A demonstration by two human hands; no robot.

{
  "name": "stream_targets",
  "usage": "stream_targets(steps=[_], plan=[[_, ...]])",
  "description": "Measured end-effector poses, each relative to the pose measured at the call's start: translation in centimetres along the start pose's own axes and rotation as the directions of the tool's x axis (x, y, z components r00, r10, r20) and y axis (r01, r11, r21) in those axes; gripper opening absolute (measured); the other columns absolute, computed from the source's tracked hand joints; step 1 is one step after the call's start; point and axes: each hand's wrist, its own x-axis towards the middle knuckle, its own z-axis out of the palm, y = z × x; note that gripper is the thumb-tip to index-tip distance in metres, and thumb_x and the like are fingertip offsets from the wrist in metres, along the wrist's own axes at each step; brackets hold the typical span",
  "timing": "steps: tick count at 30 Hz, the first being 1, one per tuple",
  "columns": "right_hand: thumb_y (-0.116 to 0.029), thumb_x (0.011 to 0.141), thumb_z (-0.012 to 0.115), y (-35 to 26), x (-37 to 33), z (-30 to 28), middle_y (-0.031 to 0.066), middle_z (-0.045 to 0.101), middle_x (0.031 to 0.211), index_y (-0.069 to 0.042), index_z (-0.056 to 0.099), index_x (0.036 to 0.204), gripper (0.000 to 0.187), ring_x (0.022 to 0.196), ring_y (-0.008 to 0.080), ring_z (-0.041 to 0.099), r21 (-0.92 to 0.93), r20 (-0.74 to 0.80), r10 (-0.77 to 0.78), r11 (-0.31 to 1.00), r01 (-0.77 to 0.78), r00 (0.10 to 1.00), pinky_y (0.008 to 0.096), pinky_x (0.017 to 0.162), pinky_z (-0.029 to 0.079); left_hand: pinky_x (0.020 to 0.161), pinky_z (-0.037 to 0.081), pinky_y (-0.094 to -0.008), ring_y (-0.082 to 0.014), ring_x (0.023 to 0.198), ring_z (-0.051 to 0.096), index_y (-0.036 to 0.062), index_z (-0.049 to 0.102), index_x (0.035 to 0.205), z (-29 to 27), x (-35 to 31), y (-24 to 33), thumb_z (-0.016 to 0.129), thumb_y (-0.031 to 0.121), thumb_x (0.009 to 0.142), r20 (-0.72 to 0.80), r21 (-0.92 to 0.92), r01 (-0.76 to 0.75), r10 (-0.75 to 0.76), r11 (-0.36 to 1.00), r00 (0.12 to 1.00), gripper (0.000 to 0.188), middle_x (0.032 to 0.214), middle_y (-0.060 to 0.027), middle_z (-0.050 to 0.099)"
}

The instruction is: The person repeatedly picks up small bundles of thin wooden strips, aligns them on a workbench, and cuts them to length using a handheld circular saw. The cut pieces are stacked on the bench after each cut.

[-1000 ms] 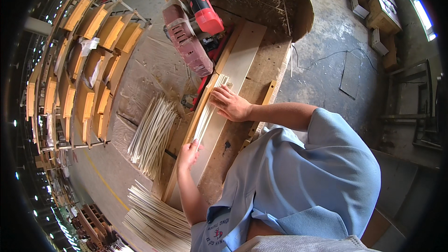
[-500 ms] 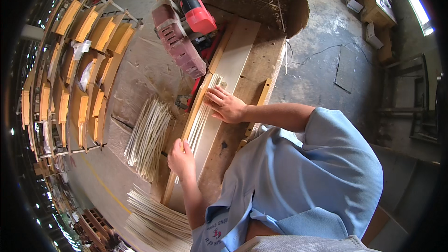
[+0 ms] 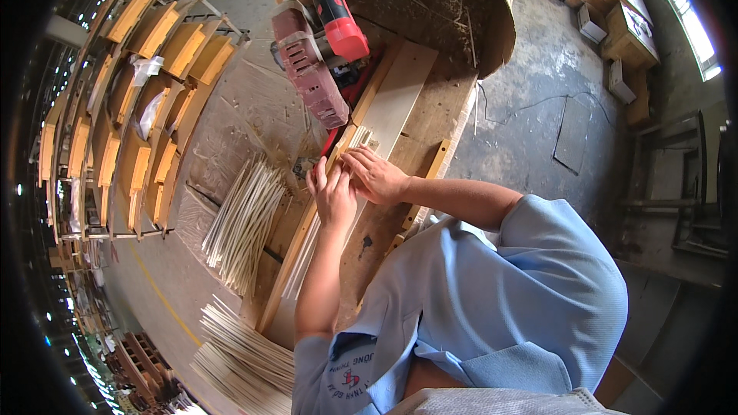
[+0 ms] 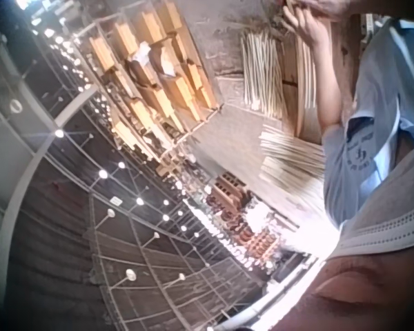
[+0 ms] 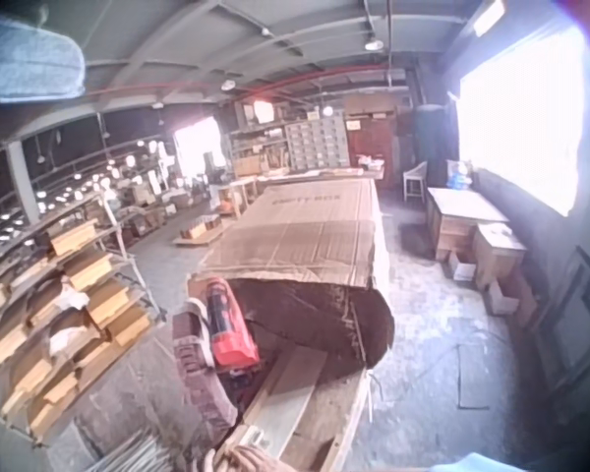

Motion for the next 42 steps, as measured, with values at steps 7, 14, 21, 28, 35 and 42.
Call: stream_targets(steps=[7,14,21,28,35,42], plan=[[-0.017,0.085,0.07,-0.3,0.3,-0.1,0.0236,0.049,0.148,0.006,0.039,0.151,0.077,0.144,0.0393,0.045,0.063,-0.046,0.031,0.998,-0.028,0.998,0.0531,0.128,0.029,0.121,0.025,-0.0665,-0.0389,0.145,0.044,0.006,0.068,0.136,1.2,1.1,-0.5,0.063,0.016,0.095,-0.008,-0.005,-0.02,0.02,1.0,1.0,0.043,0.141,-0.009,0.067],[-0.01,0.075,0.076,-0.5,0.4,-0.5,0.0278,0.041,0.151,0.006,0.035,0.152,0.089,0.146,0.0462,0.039,0.101,-0.022,0.059,0.993,-0.057,0.998,0.0496,0.125,0.033,0.122,0.024,-0.0665,-0.0386,0.144,0.045,0.007,0.069,0.135,1.5,0.9,0.2,0.062,0.019,0.095,0.004,0.001,0.016,-0.016,1.0,1.0,0.042,0.142,-0.0066,0.067],[-0.005,0.077,0.068,-0.5,0.4,-0.4,0.0309,0.045,0.146,0.012,0.044,0.142,0.071,0.141,0.0473,0.044,0.109,-0.121,0.038,0.994,-0.025,0.992,0.0499,0.123,0.035,0.122,0.023,-0.0674,-0.0379,0.147,0.042,0.0074,0.07,0.132,1.5,2.4,0.3,0.059,0.019,0.098,0.039,-0.014,-0.005,0.006,1.0,0.999,0.038,0.142,-0.0074,0.067],[-0.001,0.078,0.065,-0.4,0.5,-0.2,0.0321,0.045,0.144,0.014,0.046,0.136,0.063,0.139,0.0482,0.046,0.123,-0.139,0.024,0.992,-0.007,0.99,0.0492,0.12,0.039,0.123,0.023,-0.0665,-0.0369,0.147,0.043,0.0097,0.071,0.131,2.0,2.1,-0.1,0.059,0.02,0.098,0.053,0.046,-0.021,0.018,0.999,0.998,0.037,0.142,-0.0052,0.067],[-0.001,0.084,0.071,1.0,1.4,-2.0,0.0193,0.063,0.128,-0.004,0.063,0.124,0.041,0.127,0.0417,0.056,0.298,-0.369,0.342,0.924,-0.238,0.864,0.0481,0.109,0.048,0.121,0.026,-0.0655,-0.0388,0.141,0.046,0.0117,0.073,0.129,2.3,1.6,-0.4,0.067,0.015,0.091,0.016,0.069,-0.023,0.022,0.997,1.0,0.039,0.141,-0.0023,0.067],[-0.01,0.083,0.072,6.6,1.8,-3.3,0.0065,0.065,0.099,-0.011,0.075,0.092,0.01,0.104,0.0327,0.058,-0.022,-0.398,0.267,0.954,-0.3,0.878,0.0458,0.094,0.046,0.119,0.031,-0.0637,-0.039,0.137,0.048,0.0135,0.075,0.127,2.4,2.1,-0.1,0.069,0.014,0.092,-0.018,0.039,-0.031,0.031,0.999,0.999,0.036,0.142,-0.0004,0.067]])
